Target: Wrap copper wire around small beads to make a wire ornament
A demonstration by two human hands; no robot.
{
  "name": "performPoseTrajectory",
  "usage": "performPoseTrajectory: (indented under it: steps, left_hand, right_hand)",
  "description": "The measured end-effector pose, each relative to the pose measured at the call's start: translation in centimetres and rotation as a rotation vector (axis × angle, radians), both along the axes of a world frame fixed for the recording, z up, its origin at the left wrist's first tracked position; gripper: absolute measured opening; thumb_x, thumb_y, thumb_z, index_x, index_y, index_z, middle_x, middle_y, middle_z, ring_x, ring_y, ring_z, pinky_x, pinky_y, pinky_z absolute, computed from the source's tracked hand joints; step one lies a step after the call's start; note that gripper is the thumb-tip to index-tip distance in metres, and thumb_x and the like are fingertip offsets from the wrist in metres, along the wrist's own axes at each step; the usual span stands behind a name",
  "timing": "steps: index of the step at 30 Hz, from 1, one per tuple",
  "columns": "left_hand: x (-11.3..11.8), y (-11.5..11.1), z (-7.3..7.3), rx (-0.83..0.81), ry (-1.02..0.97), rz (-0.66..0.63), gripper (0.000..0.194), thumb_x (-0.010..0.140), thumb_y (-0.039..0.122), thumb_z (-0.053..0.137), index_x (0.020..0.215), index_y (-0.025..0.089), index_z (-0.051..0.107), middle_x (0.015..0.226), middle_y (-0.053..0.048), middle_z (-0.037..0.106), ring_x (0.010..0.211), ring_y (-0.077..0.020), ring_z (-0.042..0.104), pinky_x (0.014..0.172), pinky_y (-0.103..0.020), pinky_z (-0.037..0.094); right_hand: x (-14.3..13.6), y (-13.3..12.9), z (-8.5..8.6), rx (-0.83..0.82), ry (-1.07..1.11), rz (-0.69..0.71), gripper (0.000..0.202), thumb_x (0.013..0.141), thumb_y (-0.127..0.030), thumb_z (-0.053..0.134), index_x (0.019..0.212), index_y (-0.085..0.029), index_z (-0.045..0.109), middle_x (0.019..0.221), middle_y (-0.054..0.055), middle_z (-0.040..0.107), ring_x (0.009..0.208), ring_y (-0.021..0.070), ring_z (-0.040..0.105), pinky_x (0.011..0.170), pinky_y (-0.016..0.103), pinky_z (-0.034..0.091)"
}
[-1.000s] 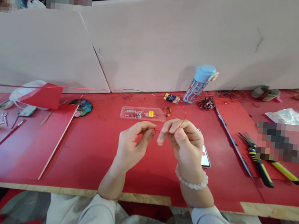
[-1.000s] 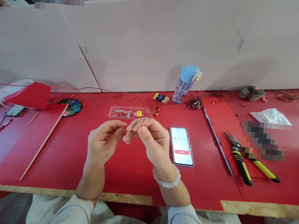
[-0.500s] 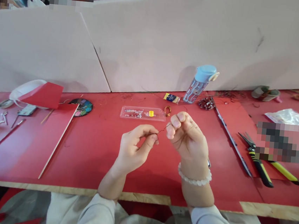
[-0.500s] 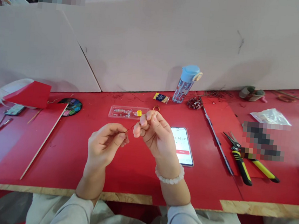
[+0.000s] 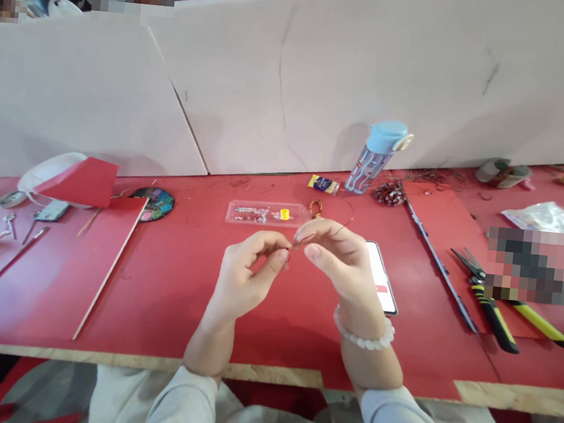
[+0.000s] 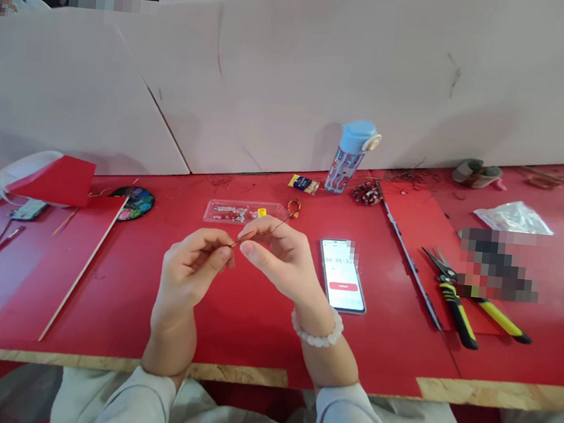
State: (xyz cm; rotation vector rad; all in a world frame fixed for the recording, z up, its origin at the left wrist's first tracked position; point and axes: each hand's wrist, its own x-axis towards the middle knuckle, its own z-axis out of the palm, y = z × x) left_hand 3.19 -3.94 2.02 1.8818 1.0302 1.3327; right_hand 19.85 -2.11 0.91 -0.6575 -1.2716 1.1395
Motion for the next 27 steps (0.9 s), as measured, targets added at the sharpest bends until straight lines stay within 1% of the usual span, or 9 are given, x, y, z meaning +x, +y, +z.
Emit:
performPoseTrajectory:
  steps: [3,5,8,10,13,18,20,24,27]
  left_hand:
    - [0.0,0.1,-0.2,0.121,0.087,0.084,0.010,0.093,0.012,0.062,0.094,0.020,0.067,0.073,0.004,0.071,0.060,-0.0068,0.064,0.059,-0.014,0.051]
    - [0.0,0.2,-0.2,0.196,0.157,0.135,0.010,0.092,0.011,0.062,0.093,0.020,0.068,0.074,0.004,0.071,0.060,-0.0067,0.063,0.062,-0.015,0.052]
    - [0.0,0.2,-0.1,0.248,0.232,0.161,0.011,0.091,0.010,0.062,0.092,0.020,0.068,0.076,0.004,0.072,0.060,-0.0065,0.063,0.065,-0.015,0.053]
    - [-0.1,0.2,0.0,0.232,0.242,0.148,0.012,0.091,0.010,0.061,0.092,0.020,0.068,0.075,0.004,0.072,0.061,-0.0064,0.063,0.065,-0.015,0.052]
    - [-0.2,0.1,0.2,0.122,0.188,0.100,0.013,0.091,0.011,0.060,0.092,0.020,0.068,0.073,0.004,0.070,0.061,-0.0061,0.063,0.063,-0.014,0.051]
    - [0.0,0.2,0.2,-0.159,-0.024,0.019,0.005,0.092,0.021,0.063,0.094,0.021,0.068,0.068,0.004,0.067,0.061,-0.0072,0.064,0.059,-0.015,0.050]
    - [0.1,0.4,0.1,-0.249,-0.098,-0.016,0.005,0.092,0.025,0.065,0.090,0.020,0.067,0.066,0.004,0.065,0.059,-0.0076,0.063,0.056,-0.016,0.048]
    - [0.2,0.7,0.2,-0.384,-0.195,-0.117,0.017,0.092,0.032,0.068,0.083,0.019,0.063,0.062,0.004,0.060,0.055,-0.0073,0.056,0.051,-0.017,0.043]
    - [0.0,0.7,0.5,-0.468,-0.239,-0.175,0.028,0.091,0.043,0.071,0.082,0.018,0.061,0.061,0.004,0.057,0.054,-0.0071,0.052,0.052,-0.018,0.041]
  right_hand:
    - [0.2,-0.1,0.2,-0.060,-0.048,-0.091,0.028,0.088,-0.049,0.073,0.081,-0.022,0.068,0.076,0.001,0.067,0.070,0.0147,0.062,0.065,0.029,0.054]
    - [0.4,-0.1,0.1,-0.075,-0.087,-0.119,0.038,0.092,-0.051,0.067,0.068,-0.021,0.061,0.064,-0.001,0.059,0.062,0.0129,0.056,0.060,0.028,0.049]
    - [0.5,0.3,-0.1,-0.075,-0.120,-0.081,0.055,0.095,-0.054,0.059,0.053,-0.022,0.043,0.052,-0.004,0.042,0.051,0.0104,0.043,0.050,0.026,0.040]
    - [0.3,0.5,-0.2,-0.082,-0.120,-0.060,0.054,0.094,-0.056,0.060,0.055,-0.022,0.043,0.053,-0.005,0.042,0.050,0.0098,0.043,0.047,0.025,0.038]
    - [0.1,0.6,-0.2,-0.064,-0.097,-0.067,0.043,0.093,-0.054,0.063,0.066,-0.022,0.054,0.059,-0.005,0.051,0.052,0.0099,0.049,0.050,0.025,0.043]
    - [0.0,0.5,-0.3,0.005,-0.042,-0.105,0.025,0.094,-0.047,0.067,0.089,-0.023,0.068,0.072,-0.002,0.065,0.064,0.0122,0.063,0.063,0.027,0.055]
    - [-0.1,0.5,-0.6,0.053,-0.026,-0.146,0.020,0.094,-0.044,0.069,0.092,-0.024,0.070,0.077,-0.001,0.068,0.069,0.0132,0.065,0.066,0.028,0.057]
    - [0.0,0.8,-1.0,0.199,-0.045,-0.205,0.014,0.095,-0.037,0.070,0.089,-0.024,0.073,0.080,0.001,0.070,0.075,0.0140,0.066,0.068,0.028,0.056]
    - [0.3,0.9,-1.2,0.268,-0.078,-0.195,0.013,0.096,-0.034,0.069,0.089,-0.024,0.075,0.080,0.001,0.070,0.077,0.0148,0.066,0.068,0.029,0.054]
